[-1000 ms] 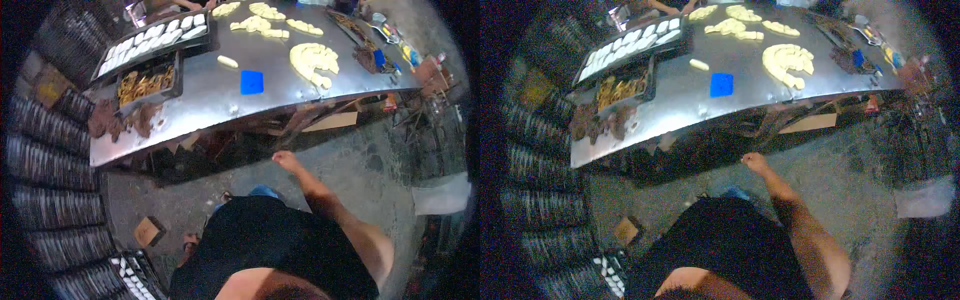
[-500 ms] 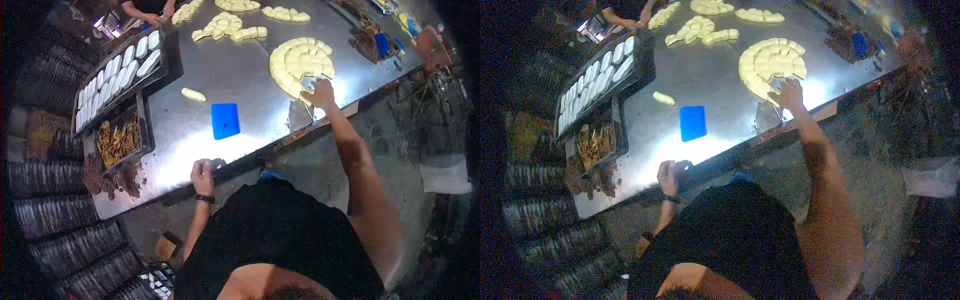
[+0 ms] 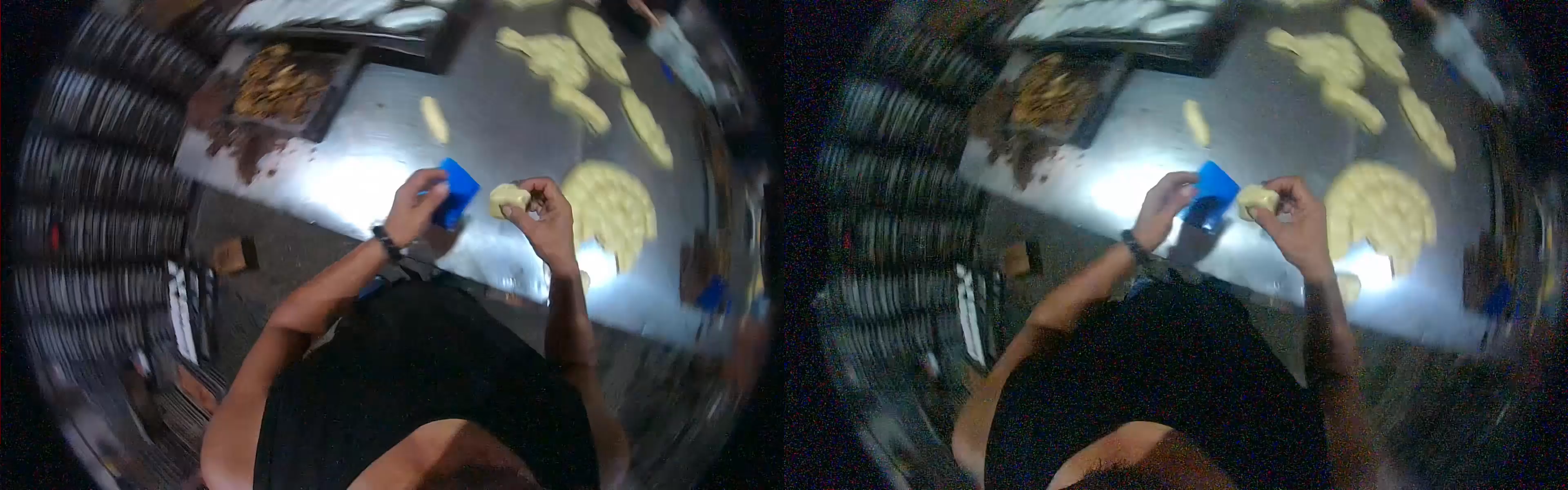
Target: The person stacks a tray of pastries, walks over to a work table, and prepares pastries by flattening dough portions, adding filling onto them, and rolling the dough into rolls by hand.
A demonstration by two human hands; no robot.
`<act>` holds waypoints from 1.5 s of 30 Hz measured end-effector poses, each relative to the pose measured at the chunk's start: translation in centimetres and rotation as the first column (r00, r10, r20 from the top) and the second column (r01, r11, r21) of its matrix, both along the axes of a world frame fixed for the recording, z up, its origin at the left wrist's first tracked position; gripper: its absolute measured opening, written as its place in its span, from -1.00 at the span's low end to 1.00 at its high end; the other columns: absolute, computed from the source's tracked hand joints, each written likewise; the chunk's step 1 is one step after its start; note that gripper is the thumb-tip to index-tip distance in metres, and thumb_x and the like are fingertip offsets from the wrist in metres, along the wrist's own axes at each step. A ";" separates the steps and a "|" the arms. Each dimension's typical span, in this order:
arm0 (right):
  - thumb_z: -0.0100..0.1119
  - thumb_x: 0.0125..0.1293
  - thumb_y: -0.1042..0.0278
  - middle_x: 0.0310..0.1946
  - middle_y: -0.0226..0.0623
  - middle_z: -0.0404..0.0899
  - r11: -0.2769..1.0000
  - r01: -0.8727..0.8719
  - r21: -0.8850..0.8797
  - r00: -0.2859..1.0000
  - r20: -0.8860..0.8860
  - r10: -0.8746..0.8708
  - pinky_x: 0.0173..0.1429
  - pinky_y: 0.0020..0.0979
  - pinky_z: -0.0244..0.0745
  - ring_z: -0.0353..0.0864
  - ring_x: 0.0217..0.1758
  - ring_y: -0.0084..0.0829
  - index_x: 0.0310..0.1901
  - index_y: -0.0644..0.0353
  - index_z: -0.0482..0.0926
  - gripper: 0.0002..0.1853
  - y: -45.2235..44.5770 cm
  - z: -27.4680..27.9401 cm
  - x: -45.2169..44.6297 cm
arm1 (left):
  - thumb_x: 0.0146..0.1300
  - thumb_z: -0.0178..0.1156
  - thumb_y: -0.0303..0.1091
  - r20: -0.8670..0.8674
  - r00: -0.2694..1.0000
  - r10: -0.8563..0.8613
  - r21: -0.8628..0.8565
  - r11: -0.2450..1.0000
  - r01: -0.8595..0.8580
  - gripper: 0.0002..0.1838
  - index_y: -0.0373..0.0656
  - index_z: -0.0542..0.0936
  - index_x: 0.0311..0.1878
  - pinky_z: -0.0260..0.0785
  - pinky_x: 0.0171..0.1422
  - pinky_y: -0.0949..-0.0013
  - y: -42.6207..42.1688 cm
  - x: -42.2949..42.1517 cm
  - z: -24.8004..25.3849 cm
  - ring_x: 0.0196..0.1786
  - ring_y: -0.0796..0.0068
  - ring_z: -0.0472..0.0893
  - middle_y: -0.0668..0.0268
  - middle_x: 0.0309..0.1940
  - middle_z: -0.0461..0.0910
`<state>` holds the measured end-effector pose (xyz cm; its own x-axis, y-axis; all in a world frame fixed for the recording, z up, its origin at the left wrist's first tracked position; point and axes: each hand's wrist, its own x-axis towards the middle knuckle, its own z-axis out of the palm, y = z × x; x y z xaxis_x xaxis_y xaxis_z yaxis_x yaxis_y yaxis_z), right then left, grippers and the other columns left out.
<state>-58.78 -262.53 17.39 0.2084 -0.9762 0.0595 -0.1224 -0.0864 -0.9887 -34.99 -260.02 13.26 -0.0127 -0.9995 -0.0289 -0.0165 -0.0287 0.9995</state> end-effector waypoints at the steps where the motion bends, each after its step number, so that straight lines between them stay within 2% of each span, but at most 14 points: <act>1: 0.45 0.01 0.50 -0.09 -0.26 0.57 0.993 -0.075 -0.094 0.987 0.133 0.087 -0.03 -0.45 0.53 0.59 -0.05 -0.42 -0.14 0.20 0.54 -0.64 -1.5 -0.2 2.2 | 0.39 0.11 -0.26 -0.066 0.997 0.034 -0.069 0.997 -0.038 -0.68 -0.25 0.52 0.09 0.36 0.21 0.37 -0.7 -0.3 1.5 0.06 0.48 0.53 0.23 0.00 0.57; 5: 0.46 0.05 0.45 -0.09 -0.28 0.49 0.949 -0.297 -0.103 0.955 -0.020 0.296 0.03 -0.42 0.49 0.54 -0.05 -0.45 -0.17 0.23 0.56 -0.68 -4.5 2.4 10.4 | 0.40 0.13 -0.24 -0.126 0.858 0.498 -0.412 0.761 -0.502 -0.73 -0.27 0.56 -0.32 0.36 -0.28 0.44 -1.9 1.3 4.7 -0.36 0.63 0.48 0.34 -0.43 0.52; 9: 0.31 0.25 0.22 -0.09 -0.27 0.46 0.832 -0.479 -0.281 0.775 0.309 0.551 0.06 -0.39 0.39 0.47 -0.07 -0.43 -0.07 0.26 0.48 -0.65 -4.4 3.0 19.9 | 0.42 0.05 -0.30 -0.180 0.641 0.746 -0.358 0.557 -0.749 -0.71 -0.21 0.54 -0.43 0.37 -0.27 0.44 -0.4 7.1 6.3 -0.36 0.64 0.49 0.38 -0.47 0.51; 11: 0.21 0.32 0.13 -0.06 -0.25 0.45 0.785 -0.508 -0.355 0.744 0.278 0.608 0.12 -0.37 0.37 0.45 0.01 -0.40 -0.05 0.26 0.45 -0.63 -2.5 5.1 24.1 | 0.45 0.03 -0.15 -0.284 0.526 0.802 -0.482 0.355 -0.801 -0.62 -0.22 0.52 -0.44 0.35 -0.29 0.43 0.7 9.6 8.1 -0.38 0.60 0.48 0.37 -0.48 0.49; 12: 0.15 0.37 0.08 -0.02 -0.22 0.43 0.718 -0.463 -0.520 0.755 0.193 0.626 0.15 -0.37 0.34 0.42 0.05 -0.42 -0.03 0.27 0.43 -0.61 -3.0 4.3 26.5 | 0.45 0.04 -0.10 -0.317 0.477 0.819 -0.547 0.253 -0.798 -0.59 -0.23 0.51 -0.44 0.34 -0.30 0.43 1.5 10.7 9.3 -0.39 0.58 0.48 0.36 -0.49 0.48; 15: -0.06 0.52 0.17 -0.19 -0.32 0.43 0.818 -0.206 -0.537 0.802 0.386 0.456 0.04 -0.48 0.31 0.42 -0.17 -0.50 -0.21 0.23 0.43 -0.73 0.6 5.0 34.6 | 0.39 0.06 0.11 -0.404 0.392 0.826 -0.651 0.041 -0.758 -0.46 -0.24 0.49 -0.44 0.32 -0.32 0.41 4.1 14.7 11.5 -0.43 0.53 0.46 0.31 -0.52 0.45; 21: -0.06 0.49 -0.06 -0.35 -0.34 0.48 0.752 -0.526 -0.397 0.620 0.426 0.659 -0.25 -0.49 0.36 0.47 -0.32 -0.50 -0.20 0.29 0.46 -0.54 6.8 3.0 48.2 | 0.30 0.17 0.17 -0.191 0.177 0.966 -0.720 -0.016 -0.694 -0.44 -0.18 0.53 -0.54 0.27 -0.46 0.39 15.3 25.1 11.0 -0.52 0.64 0.42 0.46 -0.62 0.46; 23: -0.08 0.46 -0.18 -0.32 -0.26 0.54 0.721 -0.584 -0.373 0.646 0.323 0.691 -0.31 -0.46 0.41 0.52 -0.31 -0.49 -0.14 0.33 0.48 -0.43 11.5 4.6 50.8 | 0.31 0.17 0.18 -0.345 0.205 0.916 -0.562 -0.027 -0.827 -0.41 -0.17 0.51 -0.61 0.24 -0.52 0.42 20.2 26.7 13.3 -0.55 0.71 0.38 0.51 -0.67 0.45; 25: -0.08 0.42 -0.26 -0.32 -0.22 0.55 0.566 -0.775 -0.282 0.487 0.305 0.819 -0.30 -0.39 0.49 0.57 -0.34 -0.43 -0.10 0.28 0.46 -0.40 13.9 5.2 53.0 | 0.31 0.16 0.19 -0.418 0.192 0.888 -0.476 -0.034 -0.879 -0.37 -0.16 0.49 -0.68 0.20 -0.58 0.44 24.7 27.8 14.3 -0.57 0.77 0.34 0.55 -0.71 0.42; 27: -0.05 0.40 -0.28 -0.31 -0.25 0.53 0.545 -0.810 -0.214 0.401 0.475 0.783 -0.30 -0.36 0.52 0.57 -0.36 -0.39 -0.12 0.25 0.44 -0.40 17.2 6.5 54.4 | 0.32 0.14 0.22 -0.399 0.182 0.899 -0.474 -0.033 -0.880 -0.33 -0.15 0.46 -0.73 0.16 -0.62 0.47 28.3 29.1 15.1 -0.58 0.80 0.30 0.57 -0.73 0.38; 31: 0.09 0.40 -0.02 -0.27 -0.37 0.47 0.051 -0.936 -0.347 -0.106 0.417 0.903 -0.20 -0.44 0.46 0.46 -0.26 -0.51 -0.20 0.23 0.45 -0.61 22.3 6.7 55.0 | 0.28 0.13 0.27 -0.272 0.040 0.961 -0.396 -0.074 -0.915 -0.31 -0.12 0.41 -0.76 0.06 -0.66 0.46 34.1 32.1 14.6 -0.63 0.81 0.27 0.55 -0.76 0.35; 34: 0.11 0.40 0.05 -0.27 -0.41 0.47 0.116 -0.870 -0.479 -0.002 0.238 0.971 -0.10 -0.46 0.42 0.44 -0.23 -0.54 -0.17 0.24 0.45 -0.65 24.9 8.4 54.8 | 0.32 0.14 0.21 -0.307 -0.037 0.951 -0.562 -0.213 -0.799 -0.33 -0.13 0.42 -0.74 0.02 -0.67 0.47 35.5 32.7 13.9 -0.67 0.79 0.22 0.56 -0.79 0.28; 39: -0.04 0.48 0.04 -0.35 -0.46 0.39 0.298 -0.904 -0.305 0.148 0.432 0.890 -0.18 -0.48 0.30 0.35 -0.30 -0.57 -0.20 0.23 0.43 -0.65 27.5 8.2 53.7 | 0.34 0.20 0.05 -0.196 -0.242 0.950 -0.675 -0.310 -0.670 -0.40 -0.24 0.40 -0.67 0.13 -0.58 0.45 34.9 31.6 12.9 -0.60 0.77 0.28 0.40 -0.75 0.30; 45: -0.11 0.47 -0.10 -0.49 -0.45 0.24 0.516 -0.752 -0.410 0.365 0.392 0.844 -0.34 -0.42 0.21 0.24 -0.41 -0.52 -0.41 0.18 0.33 -0.52 26.2 7.7 49.6 | 0.28 0.23 0.13 -0.238 -0.146 0.960 -0.604 -0.265 -0.752 -0.45 -0.23 0.60 -0.54 0.29 -0.47 0.49 31.4 26.4 10.8 -0.51 0.73 0.43 0.41 -0.64 0.50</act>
<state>-9.18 -236.37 25.08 0.7778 -0.3364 0.5310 0.5624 -0.0047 -0.8268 -8.64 -228.60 24.03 0.7719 0.2496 0.5848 -0.6186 0.0826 0.7813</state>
